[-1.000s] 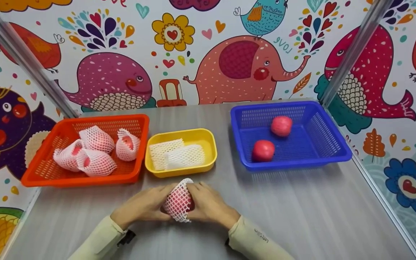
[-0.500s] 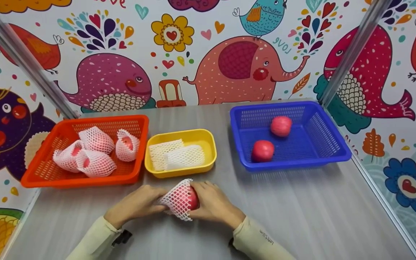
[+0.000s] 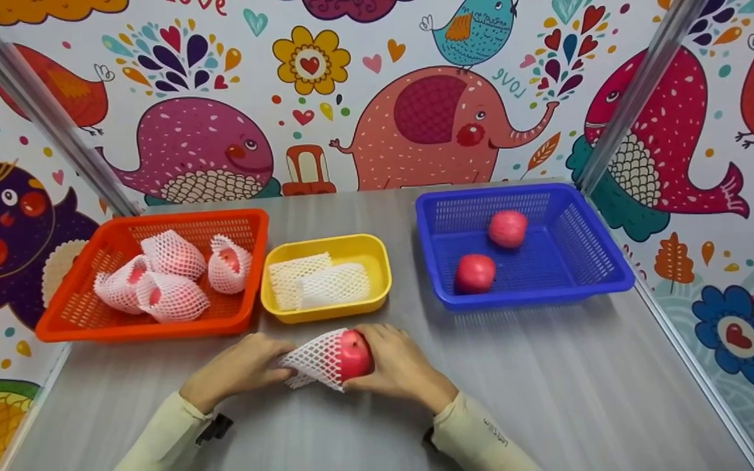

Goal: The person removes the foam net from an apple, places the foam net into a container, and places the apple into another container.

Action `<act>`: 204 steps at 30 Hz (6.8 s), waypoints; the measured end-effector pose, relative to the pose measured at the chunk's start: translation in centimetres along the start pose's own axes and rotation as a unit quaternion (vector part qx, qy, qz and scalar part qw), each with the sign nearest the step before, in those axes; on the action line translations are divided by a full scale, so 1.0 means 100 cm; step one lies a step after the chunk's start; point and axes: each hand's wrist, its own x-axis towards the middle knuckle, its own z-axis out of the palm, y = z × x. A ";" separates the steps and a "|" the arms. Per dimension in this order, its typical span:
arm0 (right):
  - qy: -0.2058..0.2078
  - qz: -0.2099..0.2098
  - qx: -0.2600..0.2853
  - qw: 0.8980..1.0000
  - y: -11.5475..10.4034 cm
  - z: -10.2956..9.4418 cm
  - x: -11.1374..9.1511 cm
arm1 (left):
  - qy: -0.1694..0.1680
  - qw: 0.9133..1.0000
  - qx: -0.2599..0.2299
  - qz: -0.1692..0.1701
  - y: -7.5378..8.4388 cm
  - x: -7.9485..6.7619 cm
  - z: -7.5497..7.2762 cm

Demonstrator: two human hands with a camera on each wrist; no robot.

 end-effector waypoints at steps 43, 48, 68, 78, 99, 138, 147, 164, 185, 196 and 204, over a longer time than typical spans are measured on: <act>-0.024 -0.016 -0.044 0.999 0.000 -0.001 -0.010 | -0.039 0.978 0.103 -0.175 -0.027 0.160 -0.092; -0.031 -0.004 -0.046 0.998 0.001 -0.003 -0.010 | -0.030 0.977 0.110 -0.179 -0.023 0.155 -0.098; -0.029 0.001 -0.040 0.999 -0.003 -0.004 -0.006 | 0.091 0.982 0.128 -0.100 0.024 0.032 -0.051; -0.027 -0.010 -0.040 0.999 -0.004 0.002 -0.008 | 0.071 0.989 0.083 -0.105 0.016 0.006 -0.016; 0.086 -0.028 -0.077 0.993 0.012 -0.083 0.002 | 0.032 0.989 0.057 -0.133 0.018 0.007 -0.014; -0.077 0.375 -0.121 0.916 0.190 -0.202 -0.019 | 0.014 0.988 0.047 -0.148 0.012 0.004 -0.004; -0.073 0.372 -0.106 0.919 0.188 -0.202 -0.018 | -0.018 0.985 0.030 -0.169 0.012 0.007 -0.006; 0.006 0.281 -0.124 0.952 0.130 -0.199 -0.006 | -0.004 0.989 0.038 -0.145 0.016 0.009 -0.006; 0.089 0.076 -0.166 0.979 0.030 -0.119 0.001 | -0.016 0.987 0.034 -0.155 0.016 0.011 -0.008; 0.089 -0.006 -0.124 0.988 0.008 -0.079 0.004 | -0.002 0.989 0.039 -0.140 0.021 0.014 -0.005; 0.076 -0.019 -0.096 0.992 0.004 -0.062 0.002 | 0.005 0.990 0.039 -0.135 0.024 0.016 -0.006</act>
